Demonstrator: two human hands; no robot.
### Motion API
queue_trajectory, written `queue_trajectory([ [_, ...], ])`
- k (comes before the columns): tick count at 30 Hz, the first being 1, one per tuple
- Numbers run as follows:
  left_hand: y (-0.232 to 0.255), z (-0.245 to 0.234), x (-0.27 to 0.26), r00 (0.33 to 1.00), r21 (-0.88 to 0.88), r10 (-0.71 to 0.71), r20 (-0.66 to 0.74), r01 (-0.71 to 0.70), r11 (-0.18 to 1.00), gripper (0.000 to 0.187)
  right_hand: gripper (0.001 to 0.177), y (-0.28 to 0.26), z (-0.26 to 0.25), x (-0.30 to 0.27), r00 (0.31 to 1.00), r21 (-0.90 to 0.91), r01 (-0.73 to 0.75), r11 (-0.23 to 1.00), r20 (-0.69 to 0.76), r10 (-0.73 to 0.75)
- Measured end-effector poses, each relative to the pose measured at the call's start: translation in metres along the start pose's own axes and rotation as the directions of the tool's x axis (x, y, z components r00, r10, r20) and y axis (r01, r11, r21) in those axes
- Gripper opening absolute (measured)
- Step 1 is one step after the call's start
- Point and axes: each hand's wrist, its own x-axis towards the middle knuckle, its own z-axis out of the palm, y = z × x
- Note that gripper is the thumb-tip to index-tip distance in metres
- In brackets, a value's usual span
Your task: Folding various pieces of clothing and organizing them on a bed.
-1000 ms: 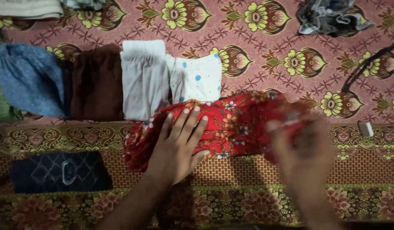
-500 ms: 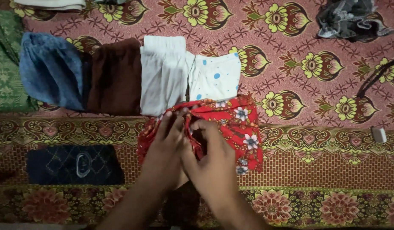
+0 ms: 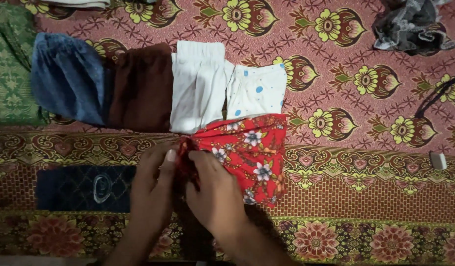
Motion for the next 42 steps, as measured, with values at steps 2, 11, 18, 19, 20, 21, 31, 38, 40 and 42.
queue_trajectory([
  [2, 0.014, 0.004, 0.005, 0.976, -0.089, -0.218, 0.019, 0.219, 0.972, 0.03, 0.049, 0.001, -0.001, 0.003, 0.997, -0.064, -0.02, 0.998, 0.068, 0.024],
  [11, 0.007, 0.012, 0.01, 0.998, 0.294, 0.058, 0.018, -0.061, 0.954, 0.037, 0.036, 0.015, -0.044, -0.001, 0.98, -0.291, 0.068, 0.954, 0.201, -0.009],
  [18, 0.035, 0.009, 0.008, 0.954, 0.488, 0.279, 0.111, -0.297, 0.82, 0.064, 0.043, 0.066, -0.077, -0.004, 0.938, -0.629, 0.329, 0.704, 0.133, -0.319],
  [19, 0.04, 0.011, 0.008, 0.952, 0.488, 0.284, 0.112, -0.301, 0.819, 0.064, 0.043, 0.068, -0.077, -0.004, 0.938, -0.63, 0.328, 0.704, 0.13, -0.321],
  [20, 0.046, 0.013, 0.006, 0.93, 0.549, 0.343, 0.134, -0.357, 0.756, 0.068, 0.047, 0.07, -0.077, -0.006, 0.932, -0.644, 0.346, 0.682, 0.152, -0.33],
  [21, 0.052, 0.015, 0.004, 0.903, 0.604, 0.398, 0.161, -0.409, 0.684, 0.072, 0.051, 0.072, -0.076, -0.008, 0.925, -0.657, 0.365, 0.66, 0.175, -0.337],
  [31, 0.09, 0.116, 0.028, 0.598, 0.365, 0.635, 0.489, -0.801, 0.474, 0.035, 0.05, 0.152, -0.037, -0.041, 0.915, -0.604, 0.388, 0.697, 0.16, -0.371],
  [38, 0.103, 0.163, 0.062, 0.347, 0.382, 0.499, 0.794, -0.924, 0.035, 0.011, 0.051, 0.161, -0.036, -0.051, 0.898, -0.593, 0.407, 0.695, 0.12, -0.423],
  [40, 0.106, 0.167, 0.065, 0.306, 0.335, 0.4, 0.864, -0.942, -0.003, 0.01, 0.051, 0.152, -0.038, -0.048, 0.903, -0.605, 0.4, 0.689, 0.131, -0.409],
  [42, 0.1, 0.174, 0.066, 0.333, 0.345, 0.488, 0.807, -0.936, 0.067, 0.009, 0.054, 0.143, -0.04, -0.044, 0.938, -0.55, 0.345, 0.761, 0.18, -0.296],
])
